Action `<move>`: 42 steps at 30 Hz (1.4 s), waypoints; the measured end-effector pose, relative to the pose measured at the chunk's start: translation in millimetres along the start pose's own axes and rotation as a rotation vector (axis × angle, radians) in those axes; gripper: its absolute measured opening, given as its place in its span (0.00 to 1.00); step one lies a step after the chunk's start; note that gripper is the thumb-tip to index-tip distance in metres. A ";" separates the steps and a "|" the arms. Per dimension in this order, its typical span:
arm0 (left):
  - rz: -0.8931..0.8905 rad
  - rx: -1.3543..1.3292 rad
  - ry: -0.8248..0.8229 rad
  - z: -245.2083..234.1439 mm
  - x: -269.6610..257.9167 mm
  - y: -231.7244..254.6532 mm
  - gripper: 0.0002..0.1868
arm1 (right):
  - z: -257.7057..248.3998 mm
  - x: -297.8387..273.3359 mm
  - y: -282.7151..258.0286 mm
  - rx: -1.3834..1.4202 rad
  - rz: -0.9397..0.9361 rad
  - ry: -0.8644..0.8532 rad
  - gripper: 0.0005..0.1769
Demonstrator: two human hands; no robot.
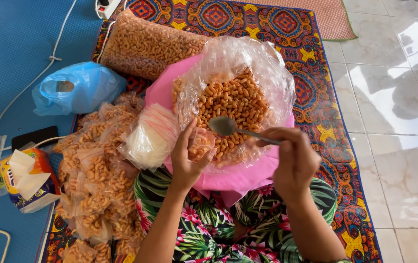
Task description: Packaging small snacks from a large plastic bag into smaller individual bags using a spoon
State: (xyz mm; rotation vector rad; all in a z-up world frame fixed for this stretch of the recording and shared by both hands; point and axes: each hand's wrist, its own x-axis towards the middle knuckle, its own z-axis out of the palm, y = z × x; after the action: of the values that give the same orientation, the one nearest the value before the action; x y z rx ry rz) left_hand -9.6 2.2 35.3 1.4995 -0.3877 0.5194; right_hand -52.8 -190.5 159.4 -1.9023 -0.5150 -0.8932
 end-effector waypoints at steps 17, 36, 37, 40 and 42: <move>0.030 0.039 -0.016 -1.4 1.0 2.6 0.40 | 52.2 -80.4 58.6 0.185 0.296 0.259 0.15; 0.026 0.000 -0.022 0.4 -0.3 -0.9 0.40 | 48.4 -92.6 63.0 0.132 0.258 0.342 0.16; 0.027 -0.002 -0.022 0.0 -0.6 -1.5 0.40 | 43.7 -91.2 63.5 0.130 0.257 0.341 0.16; 0.027 0.005 -0.030 -2.3 -1.5 -2.2 0.41 | 28.3 -84.7 62.3 0.187 0.300 0.374 0.16; 0.026 0.003 -0.035 -3.0 -2.4 -1.6 0.42 | 14.6 -75.6 59.4 0.237 0.307 0.369 0.16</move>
State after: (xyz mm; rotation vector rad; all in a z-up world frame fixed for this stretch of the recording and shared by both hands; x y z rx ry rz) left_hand -10.9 4.9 32.5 1.5101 -0.4342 0.5150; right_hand -56.5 -204.3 63.3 -1.5044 -0.0955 -0.9068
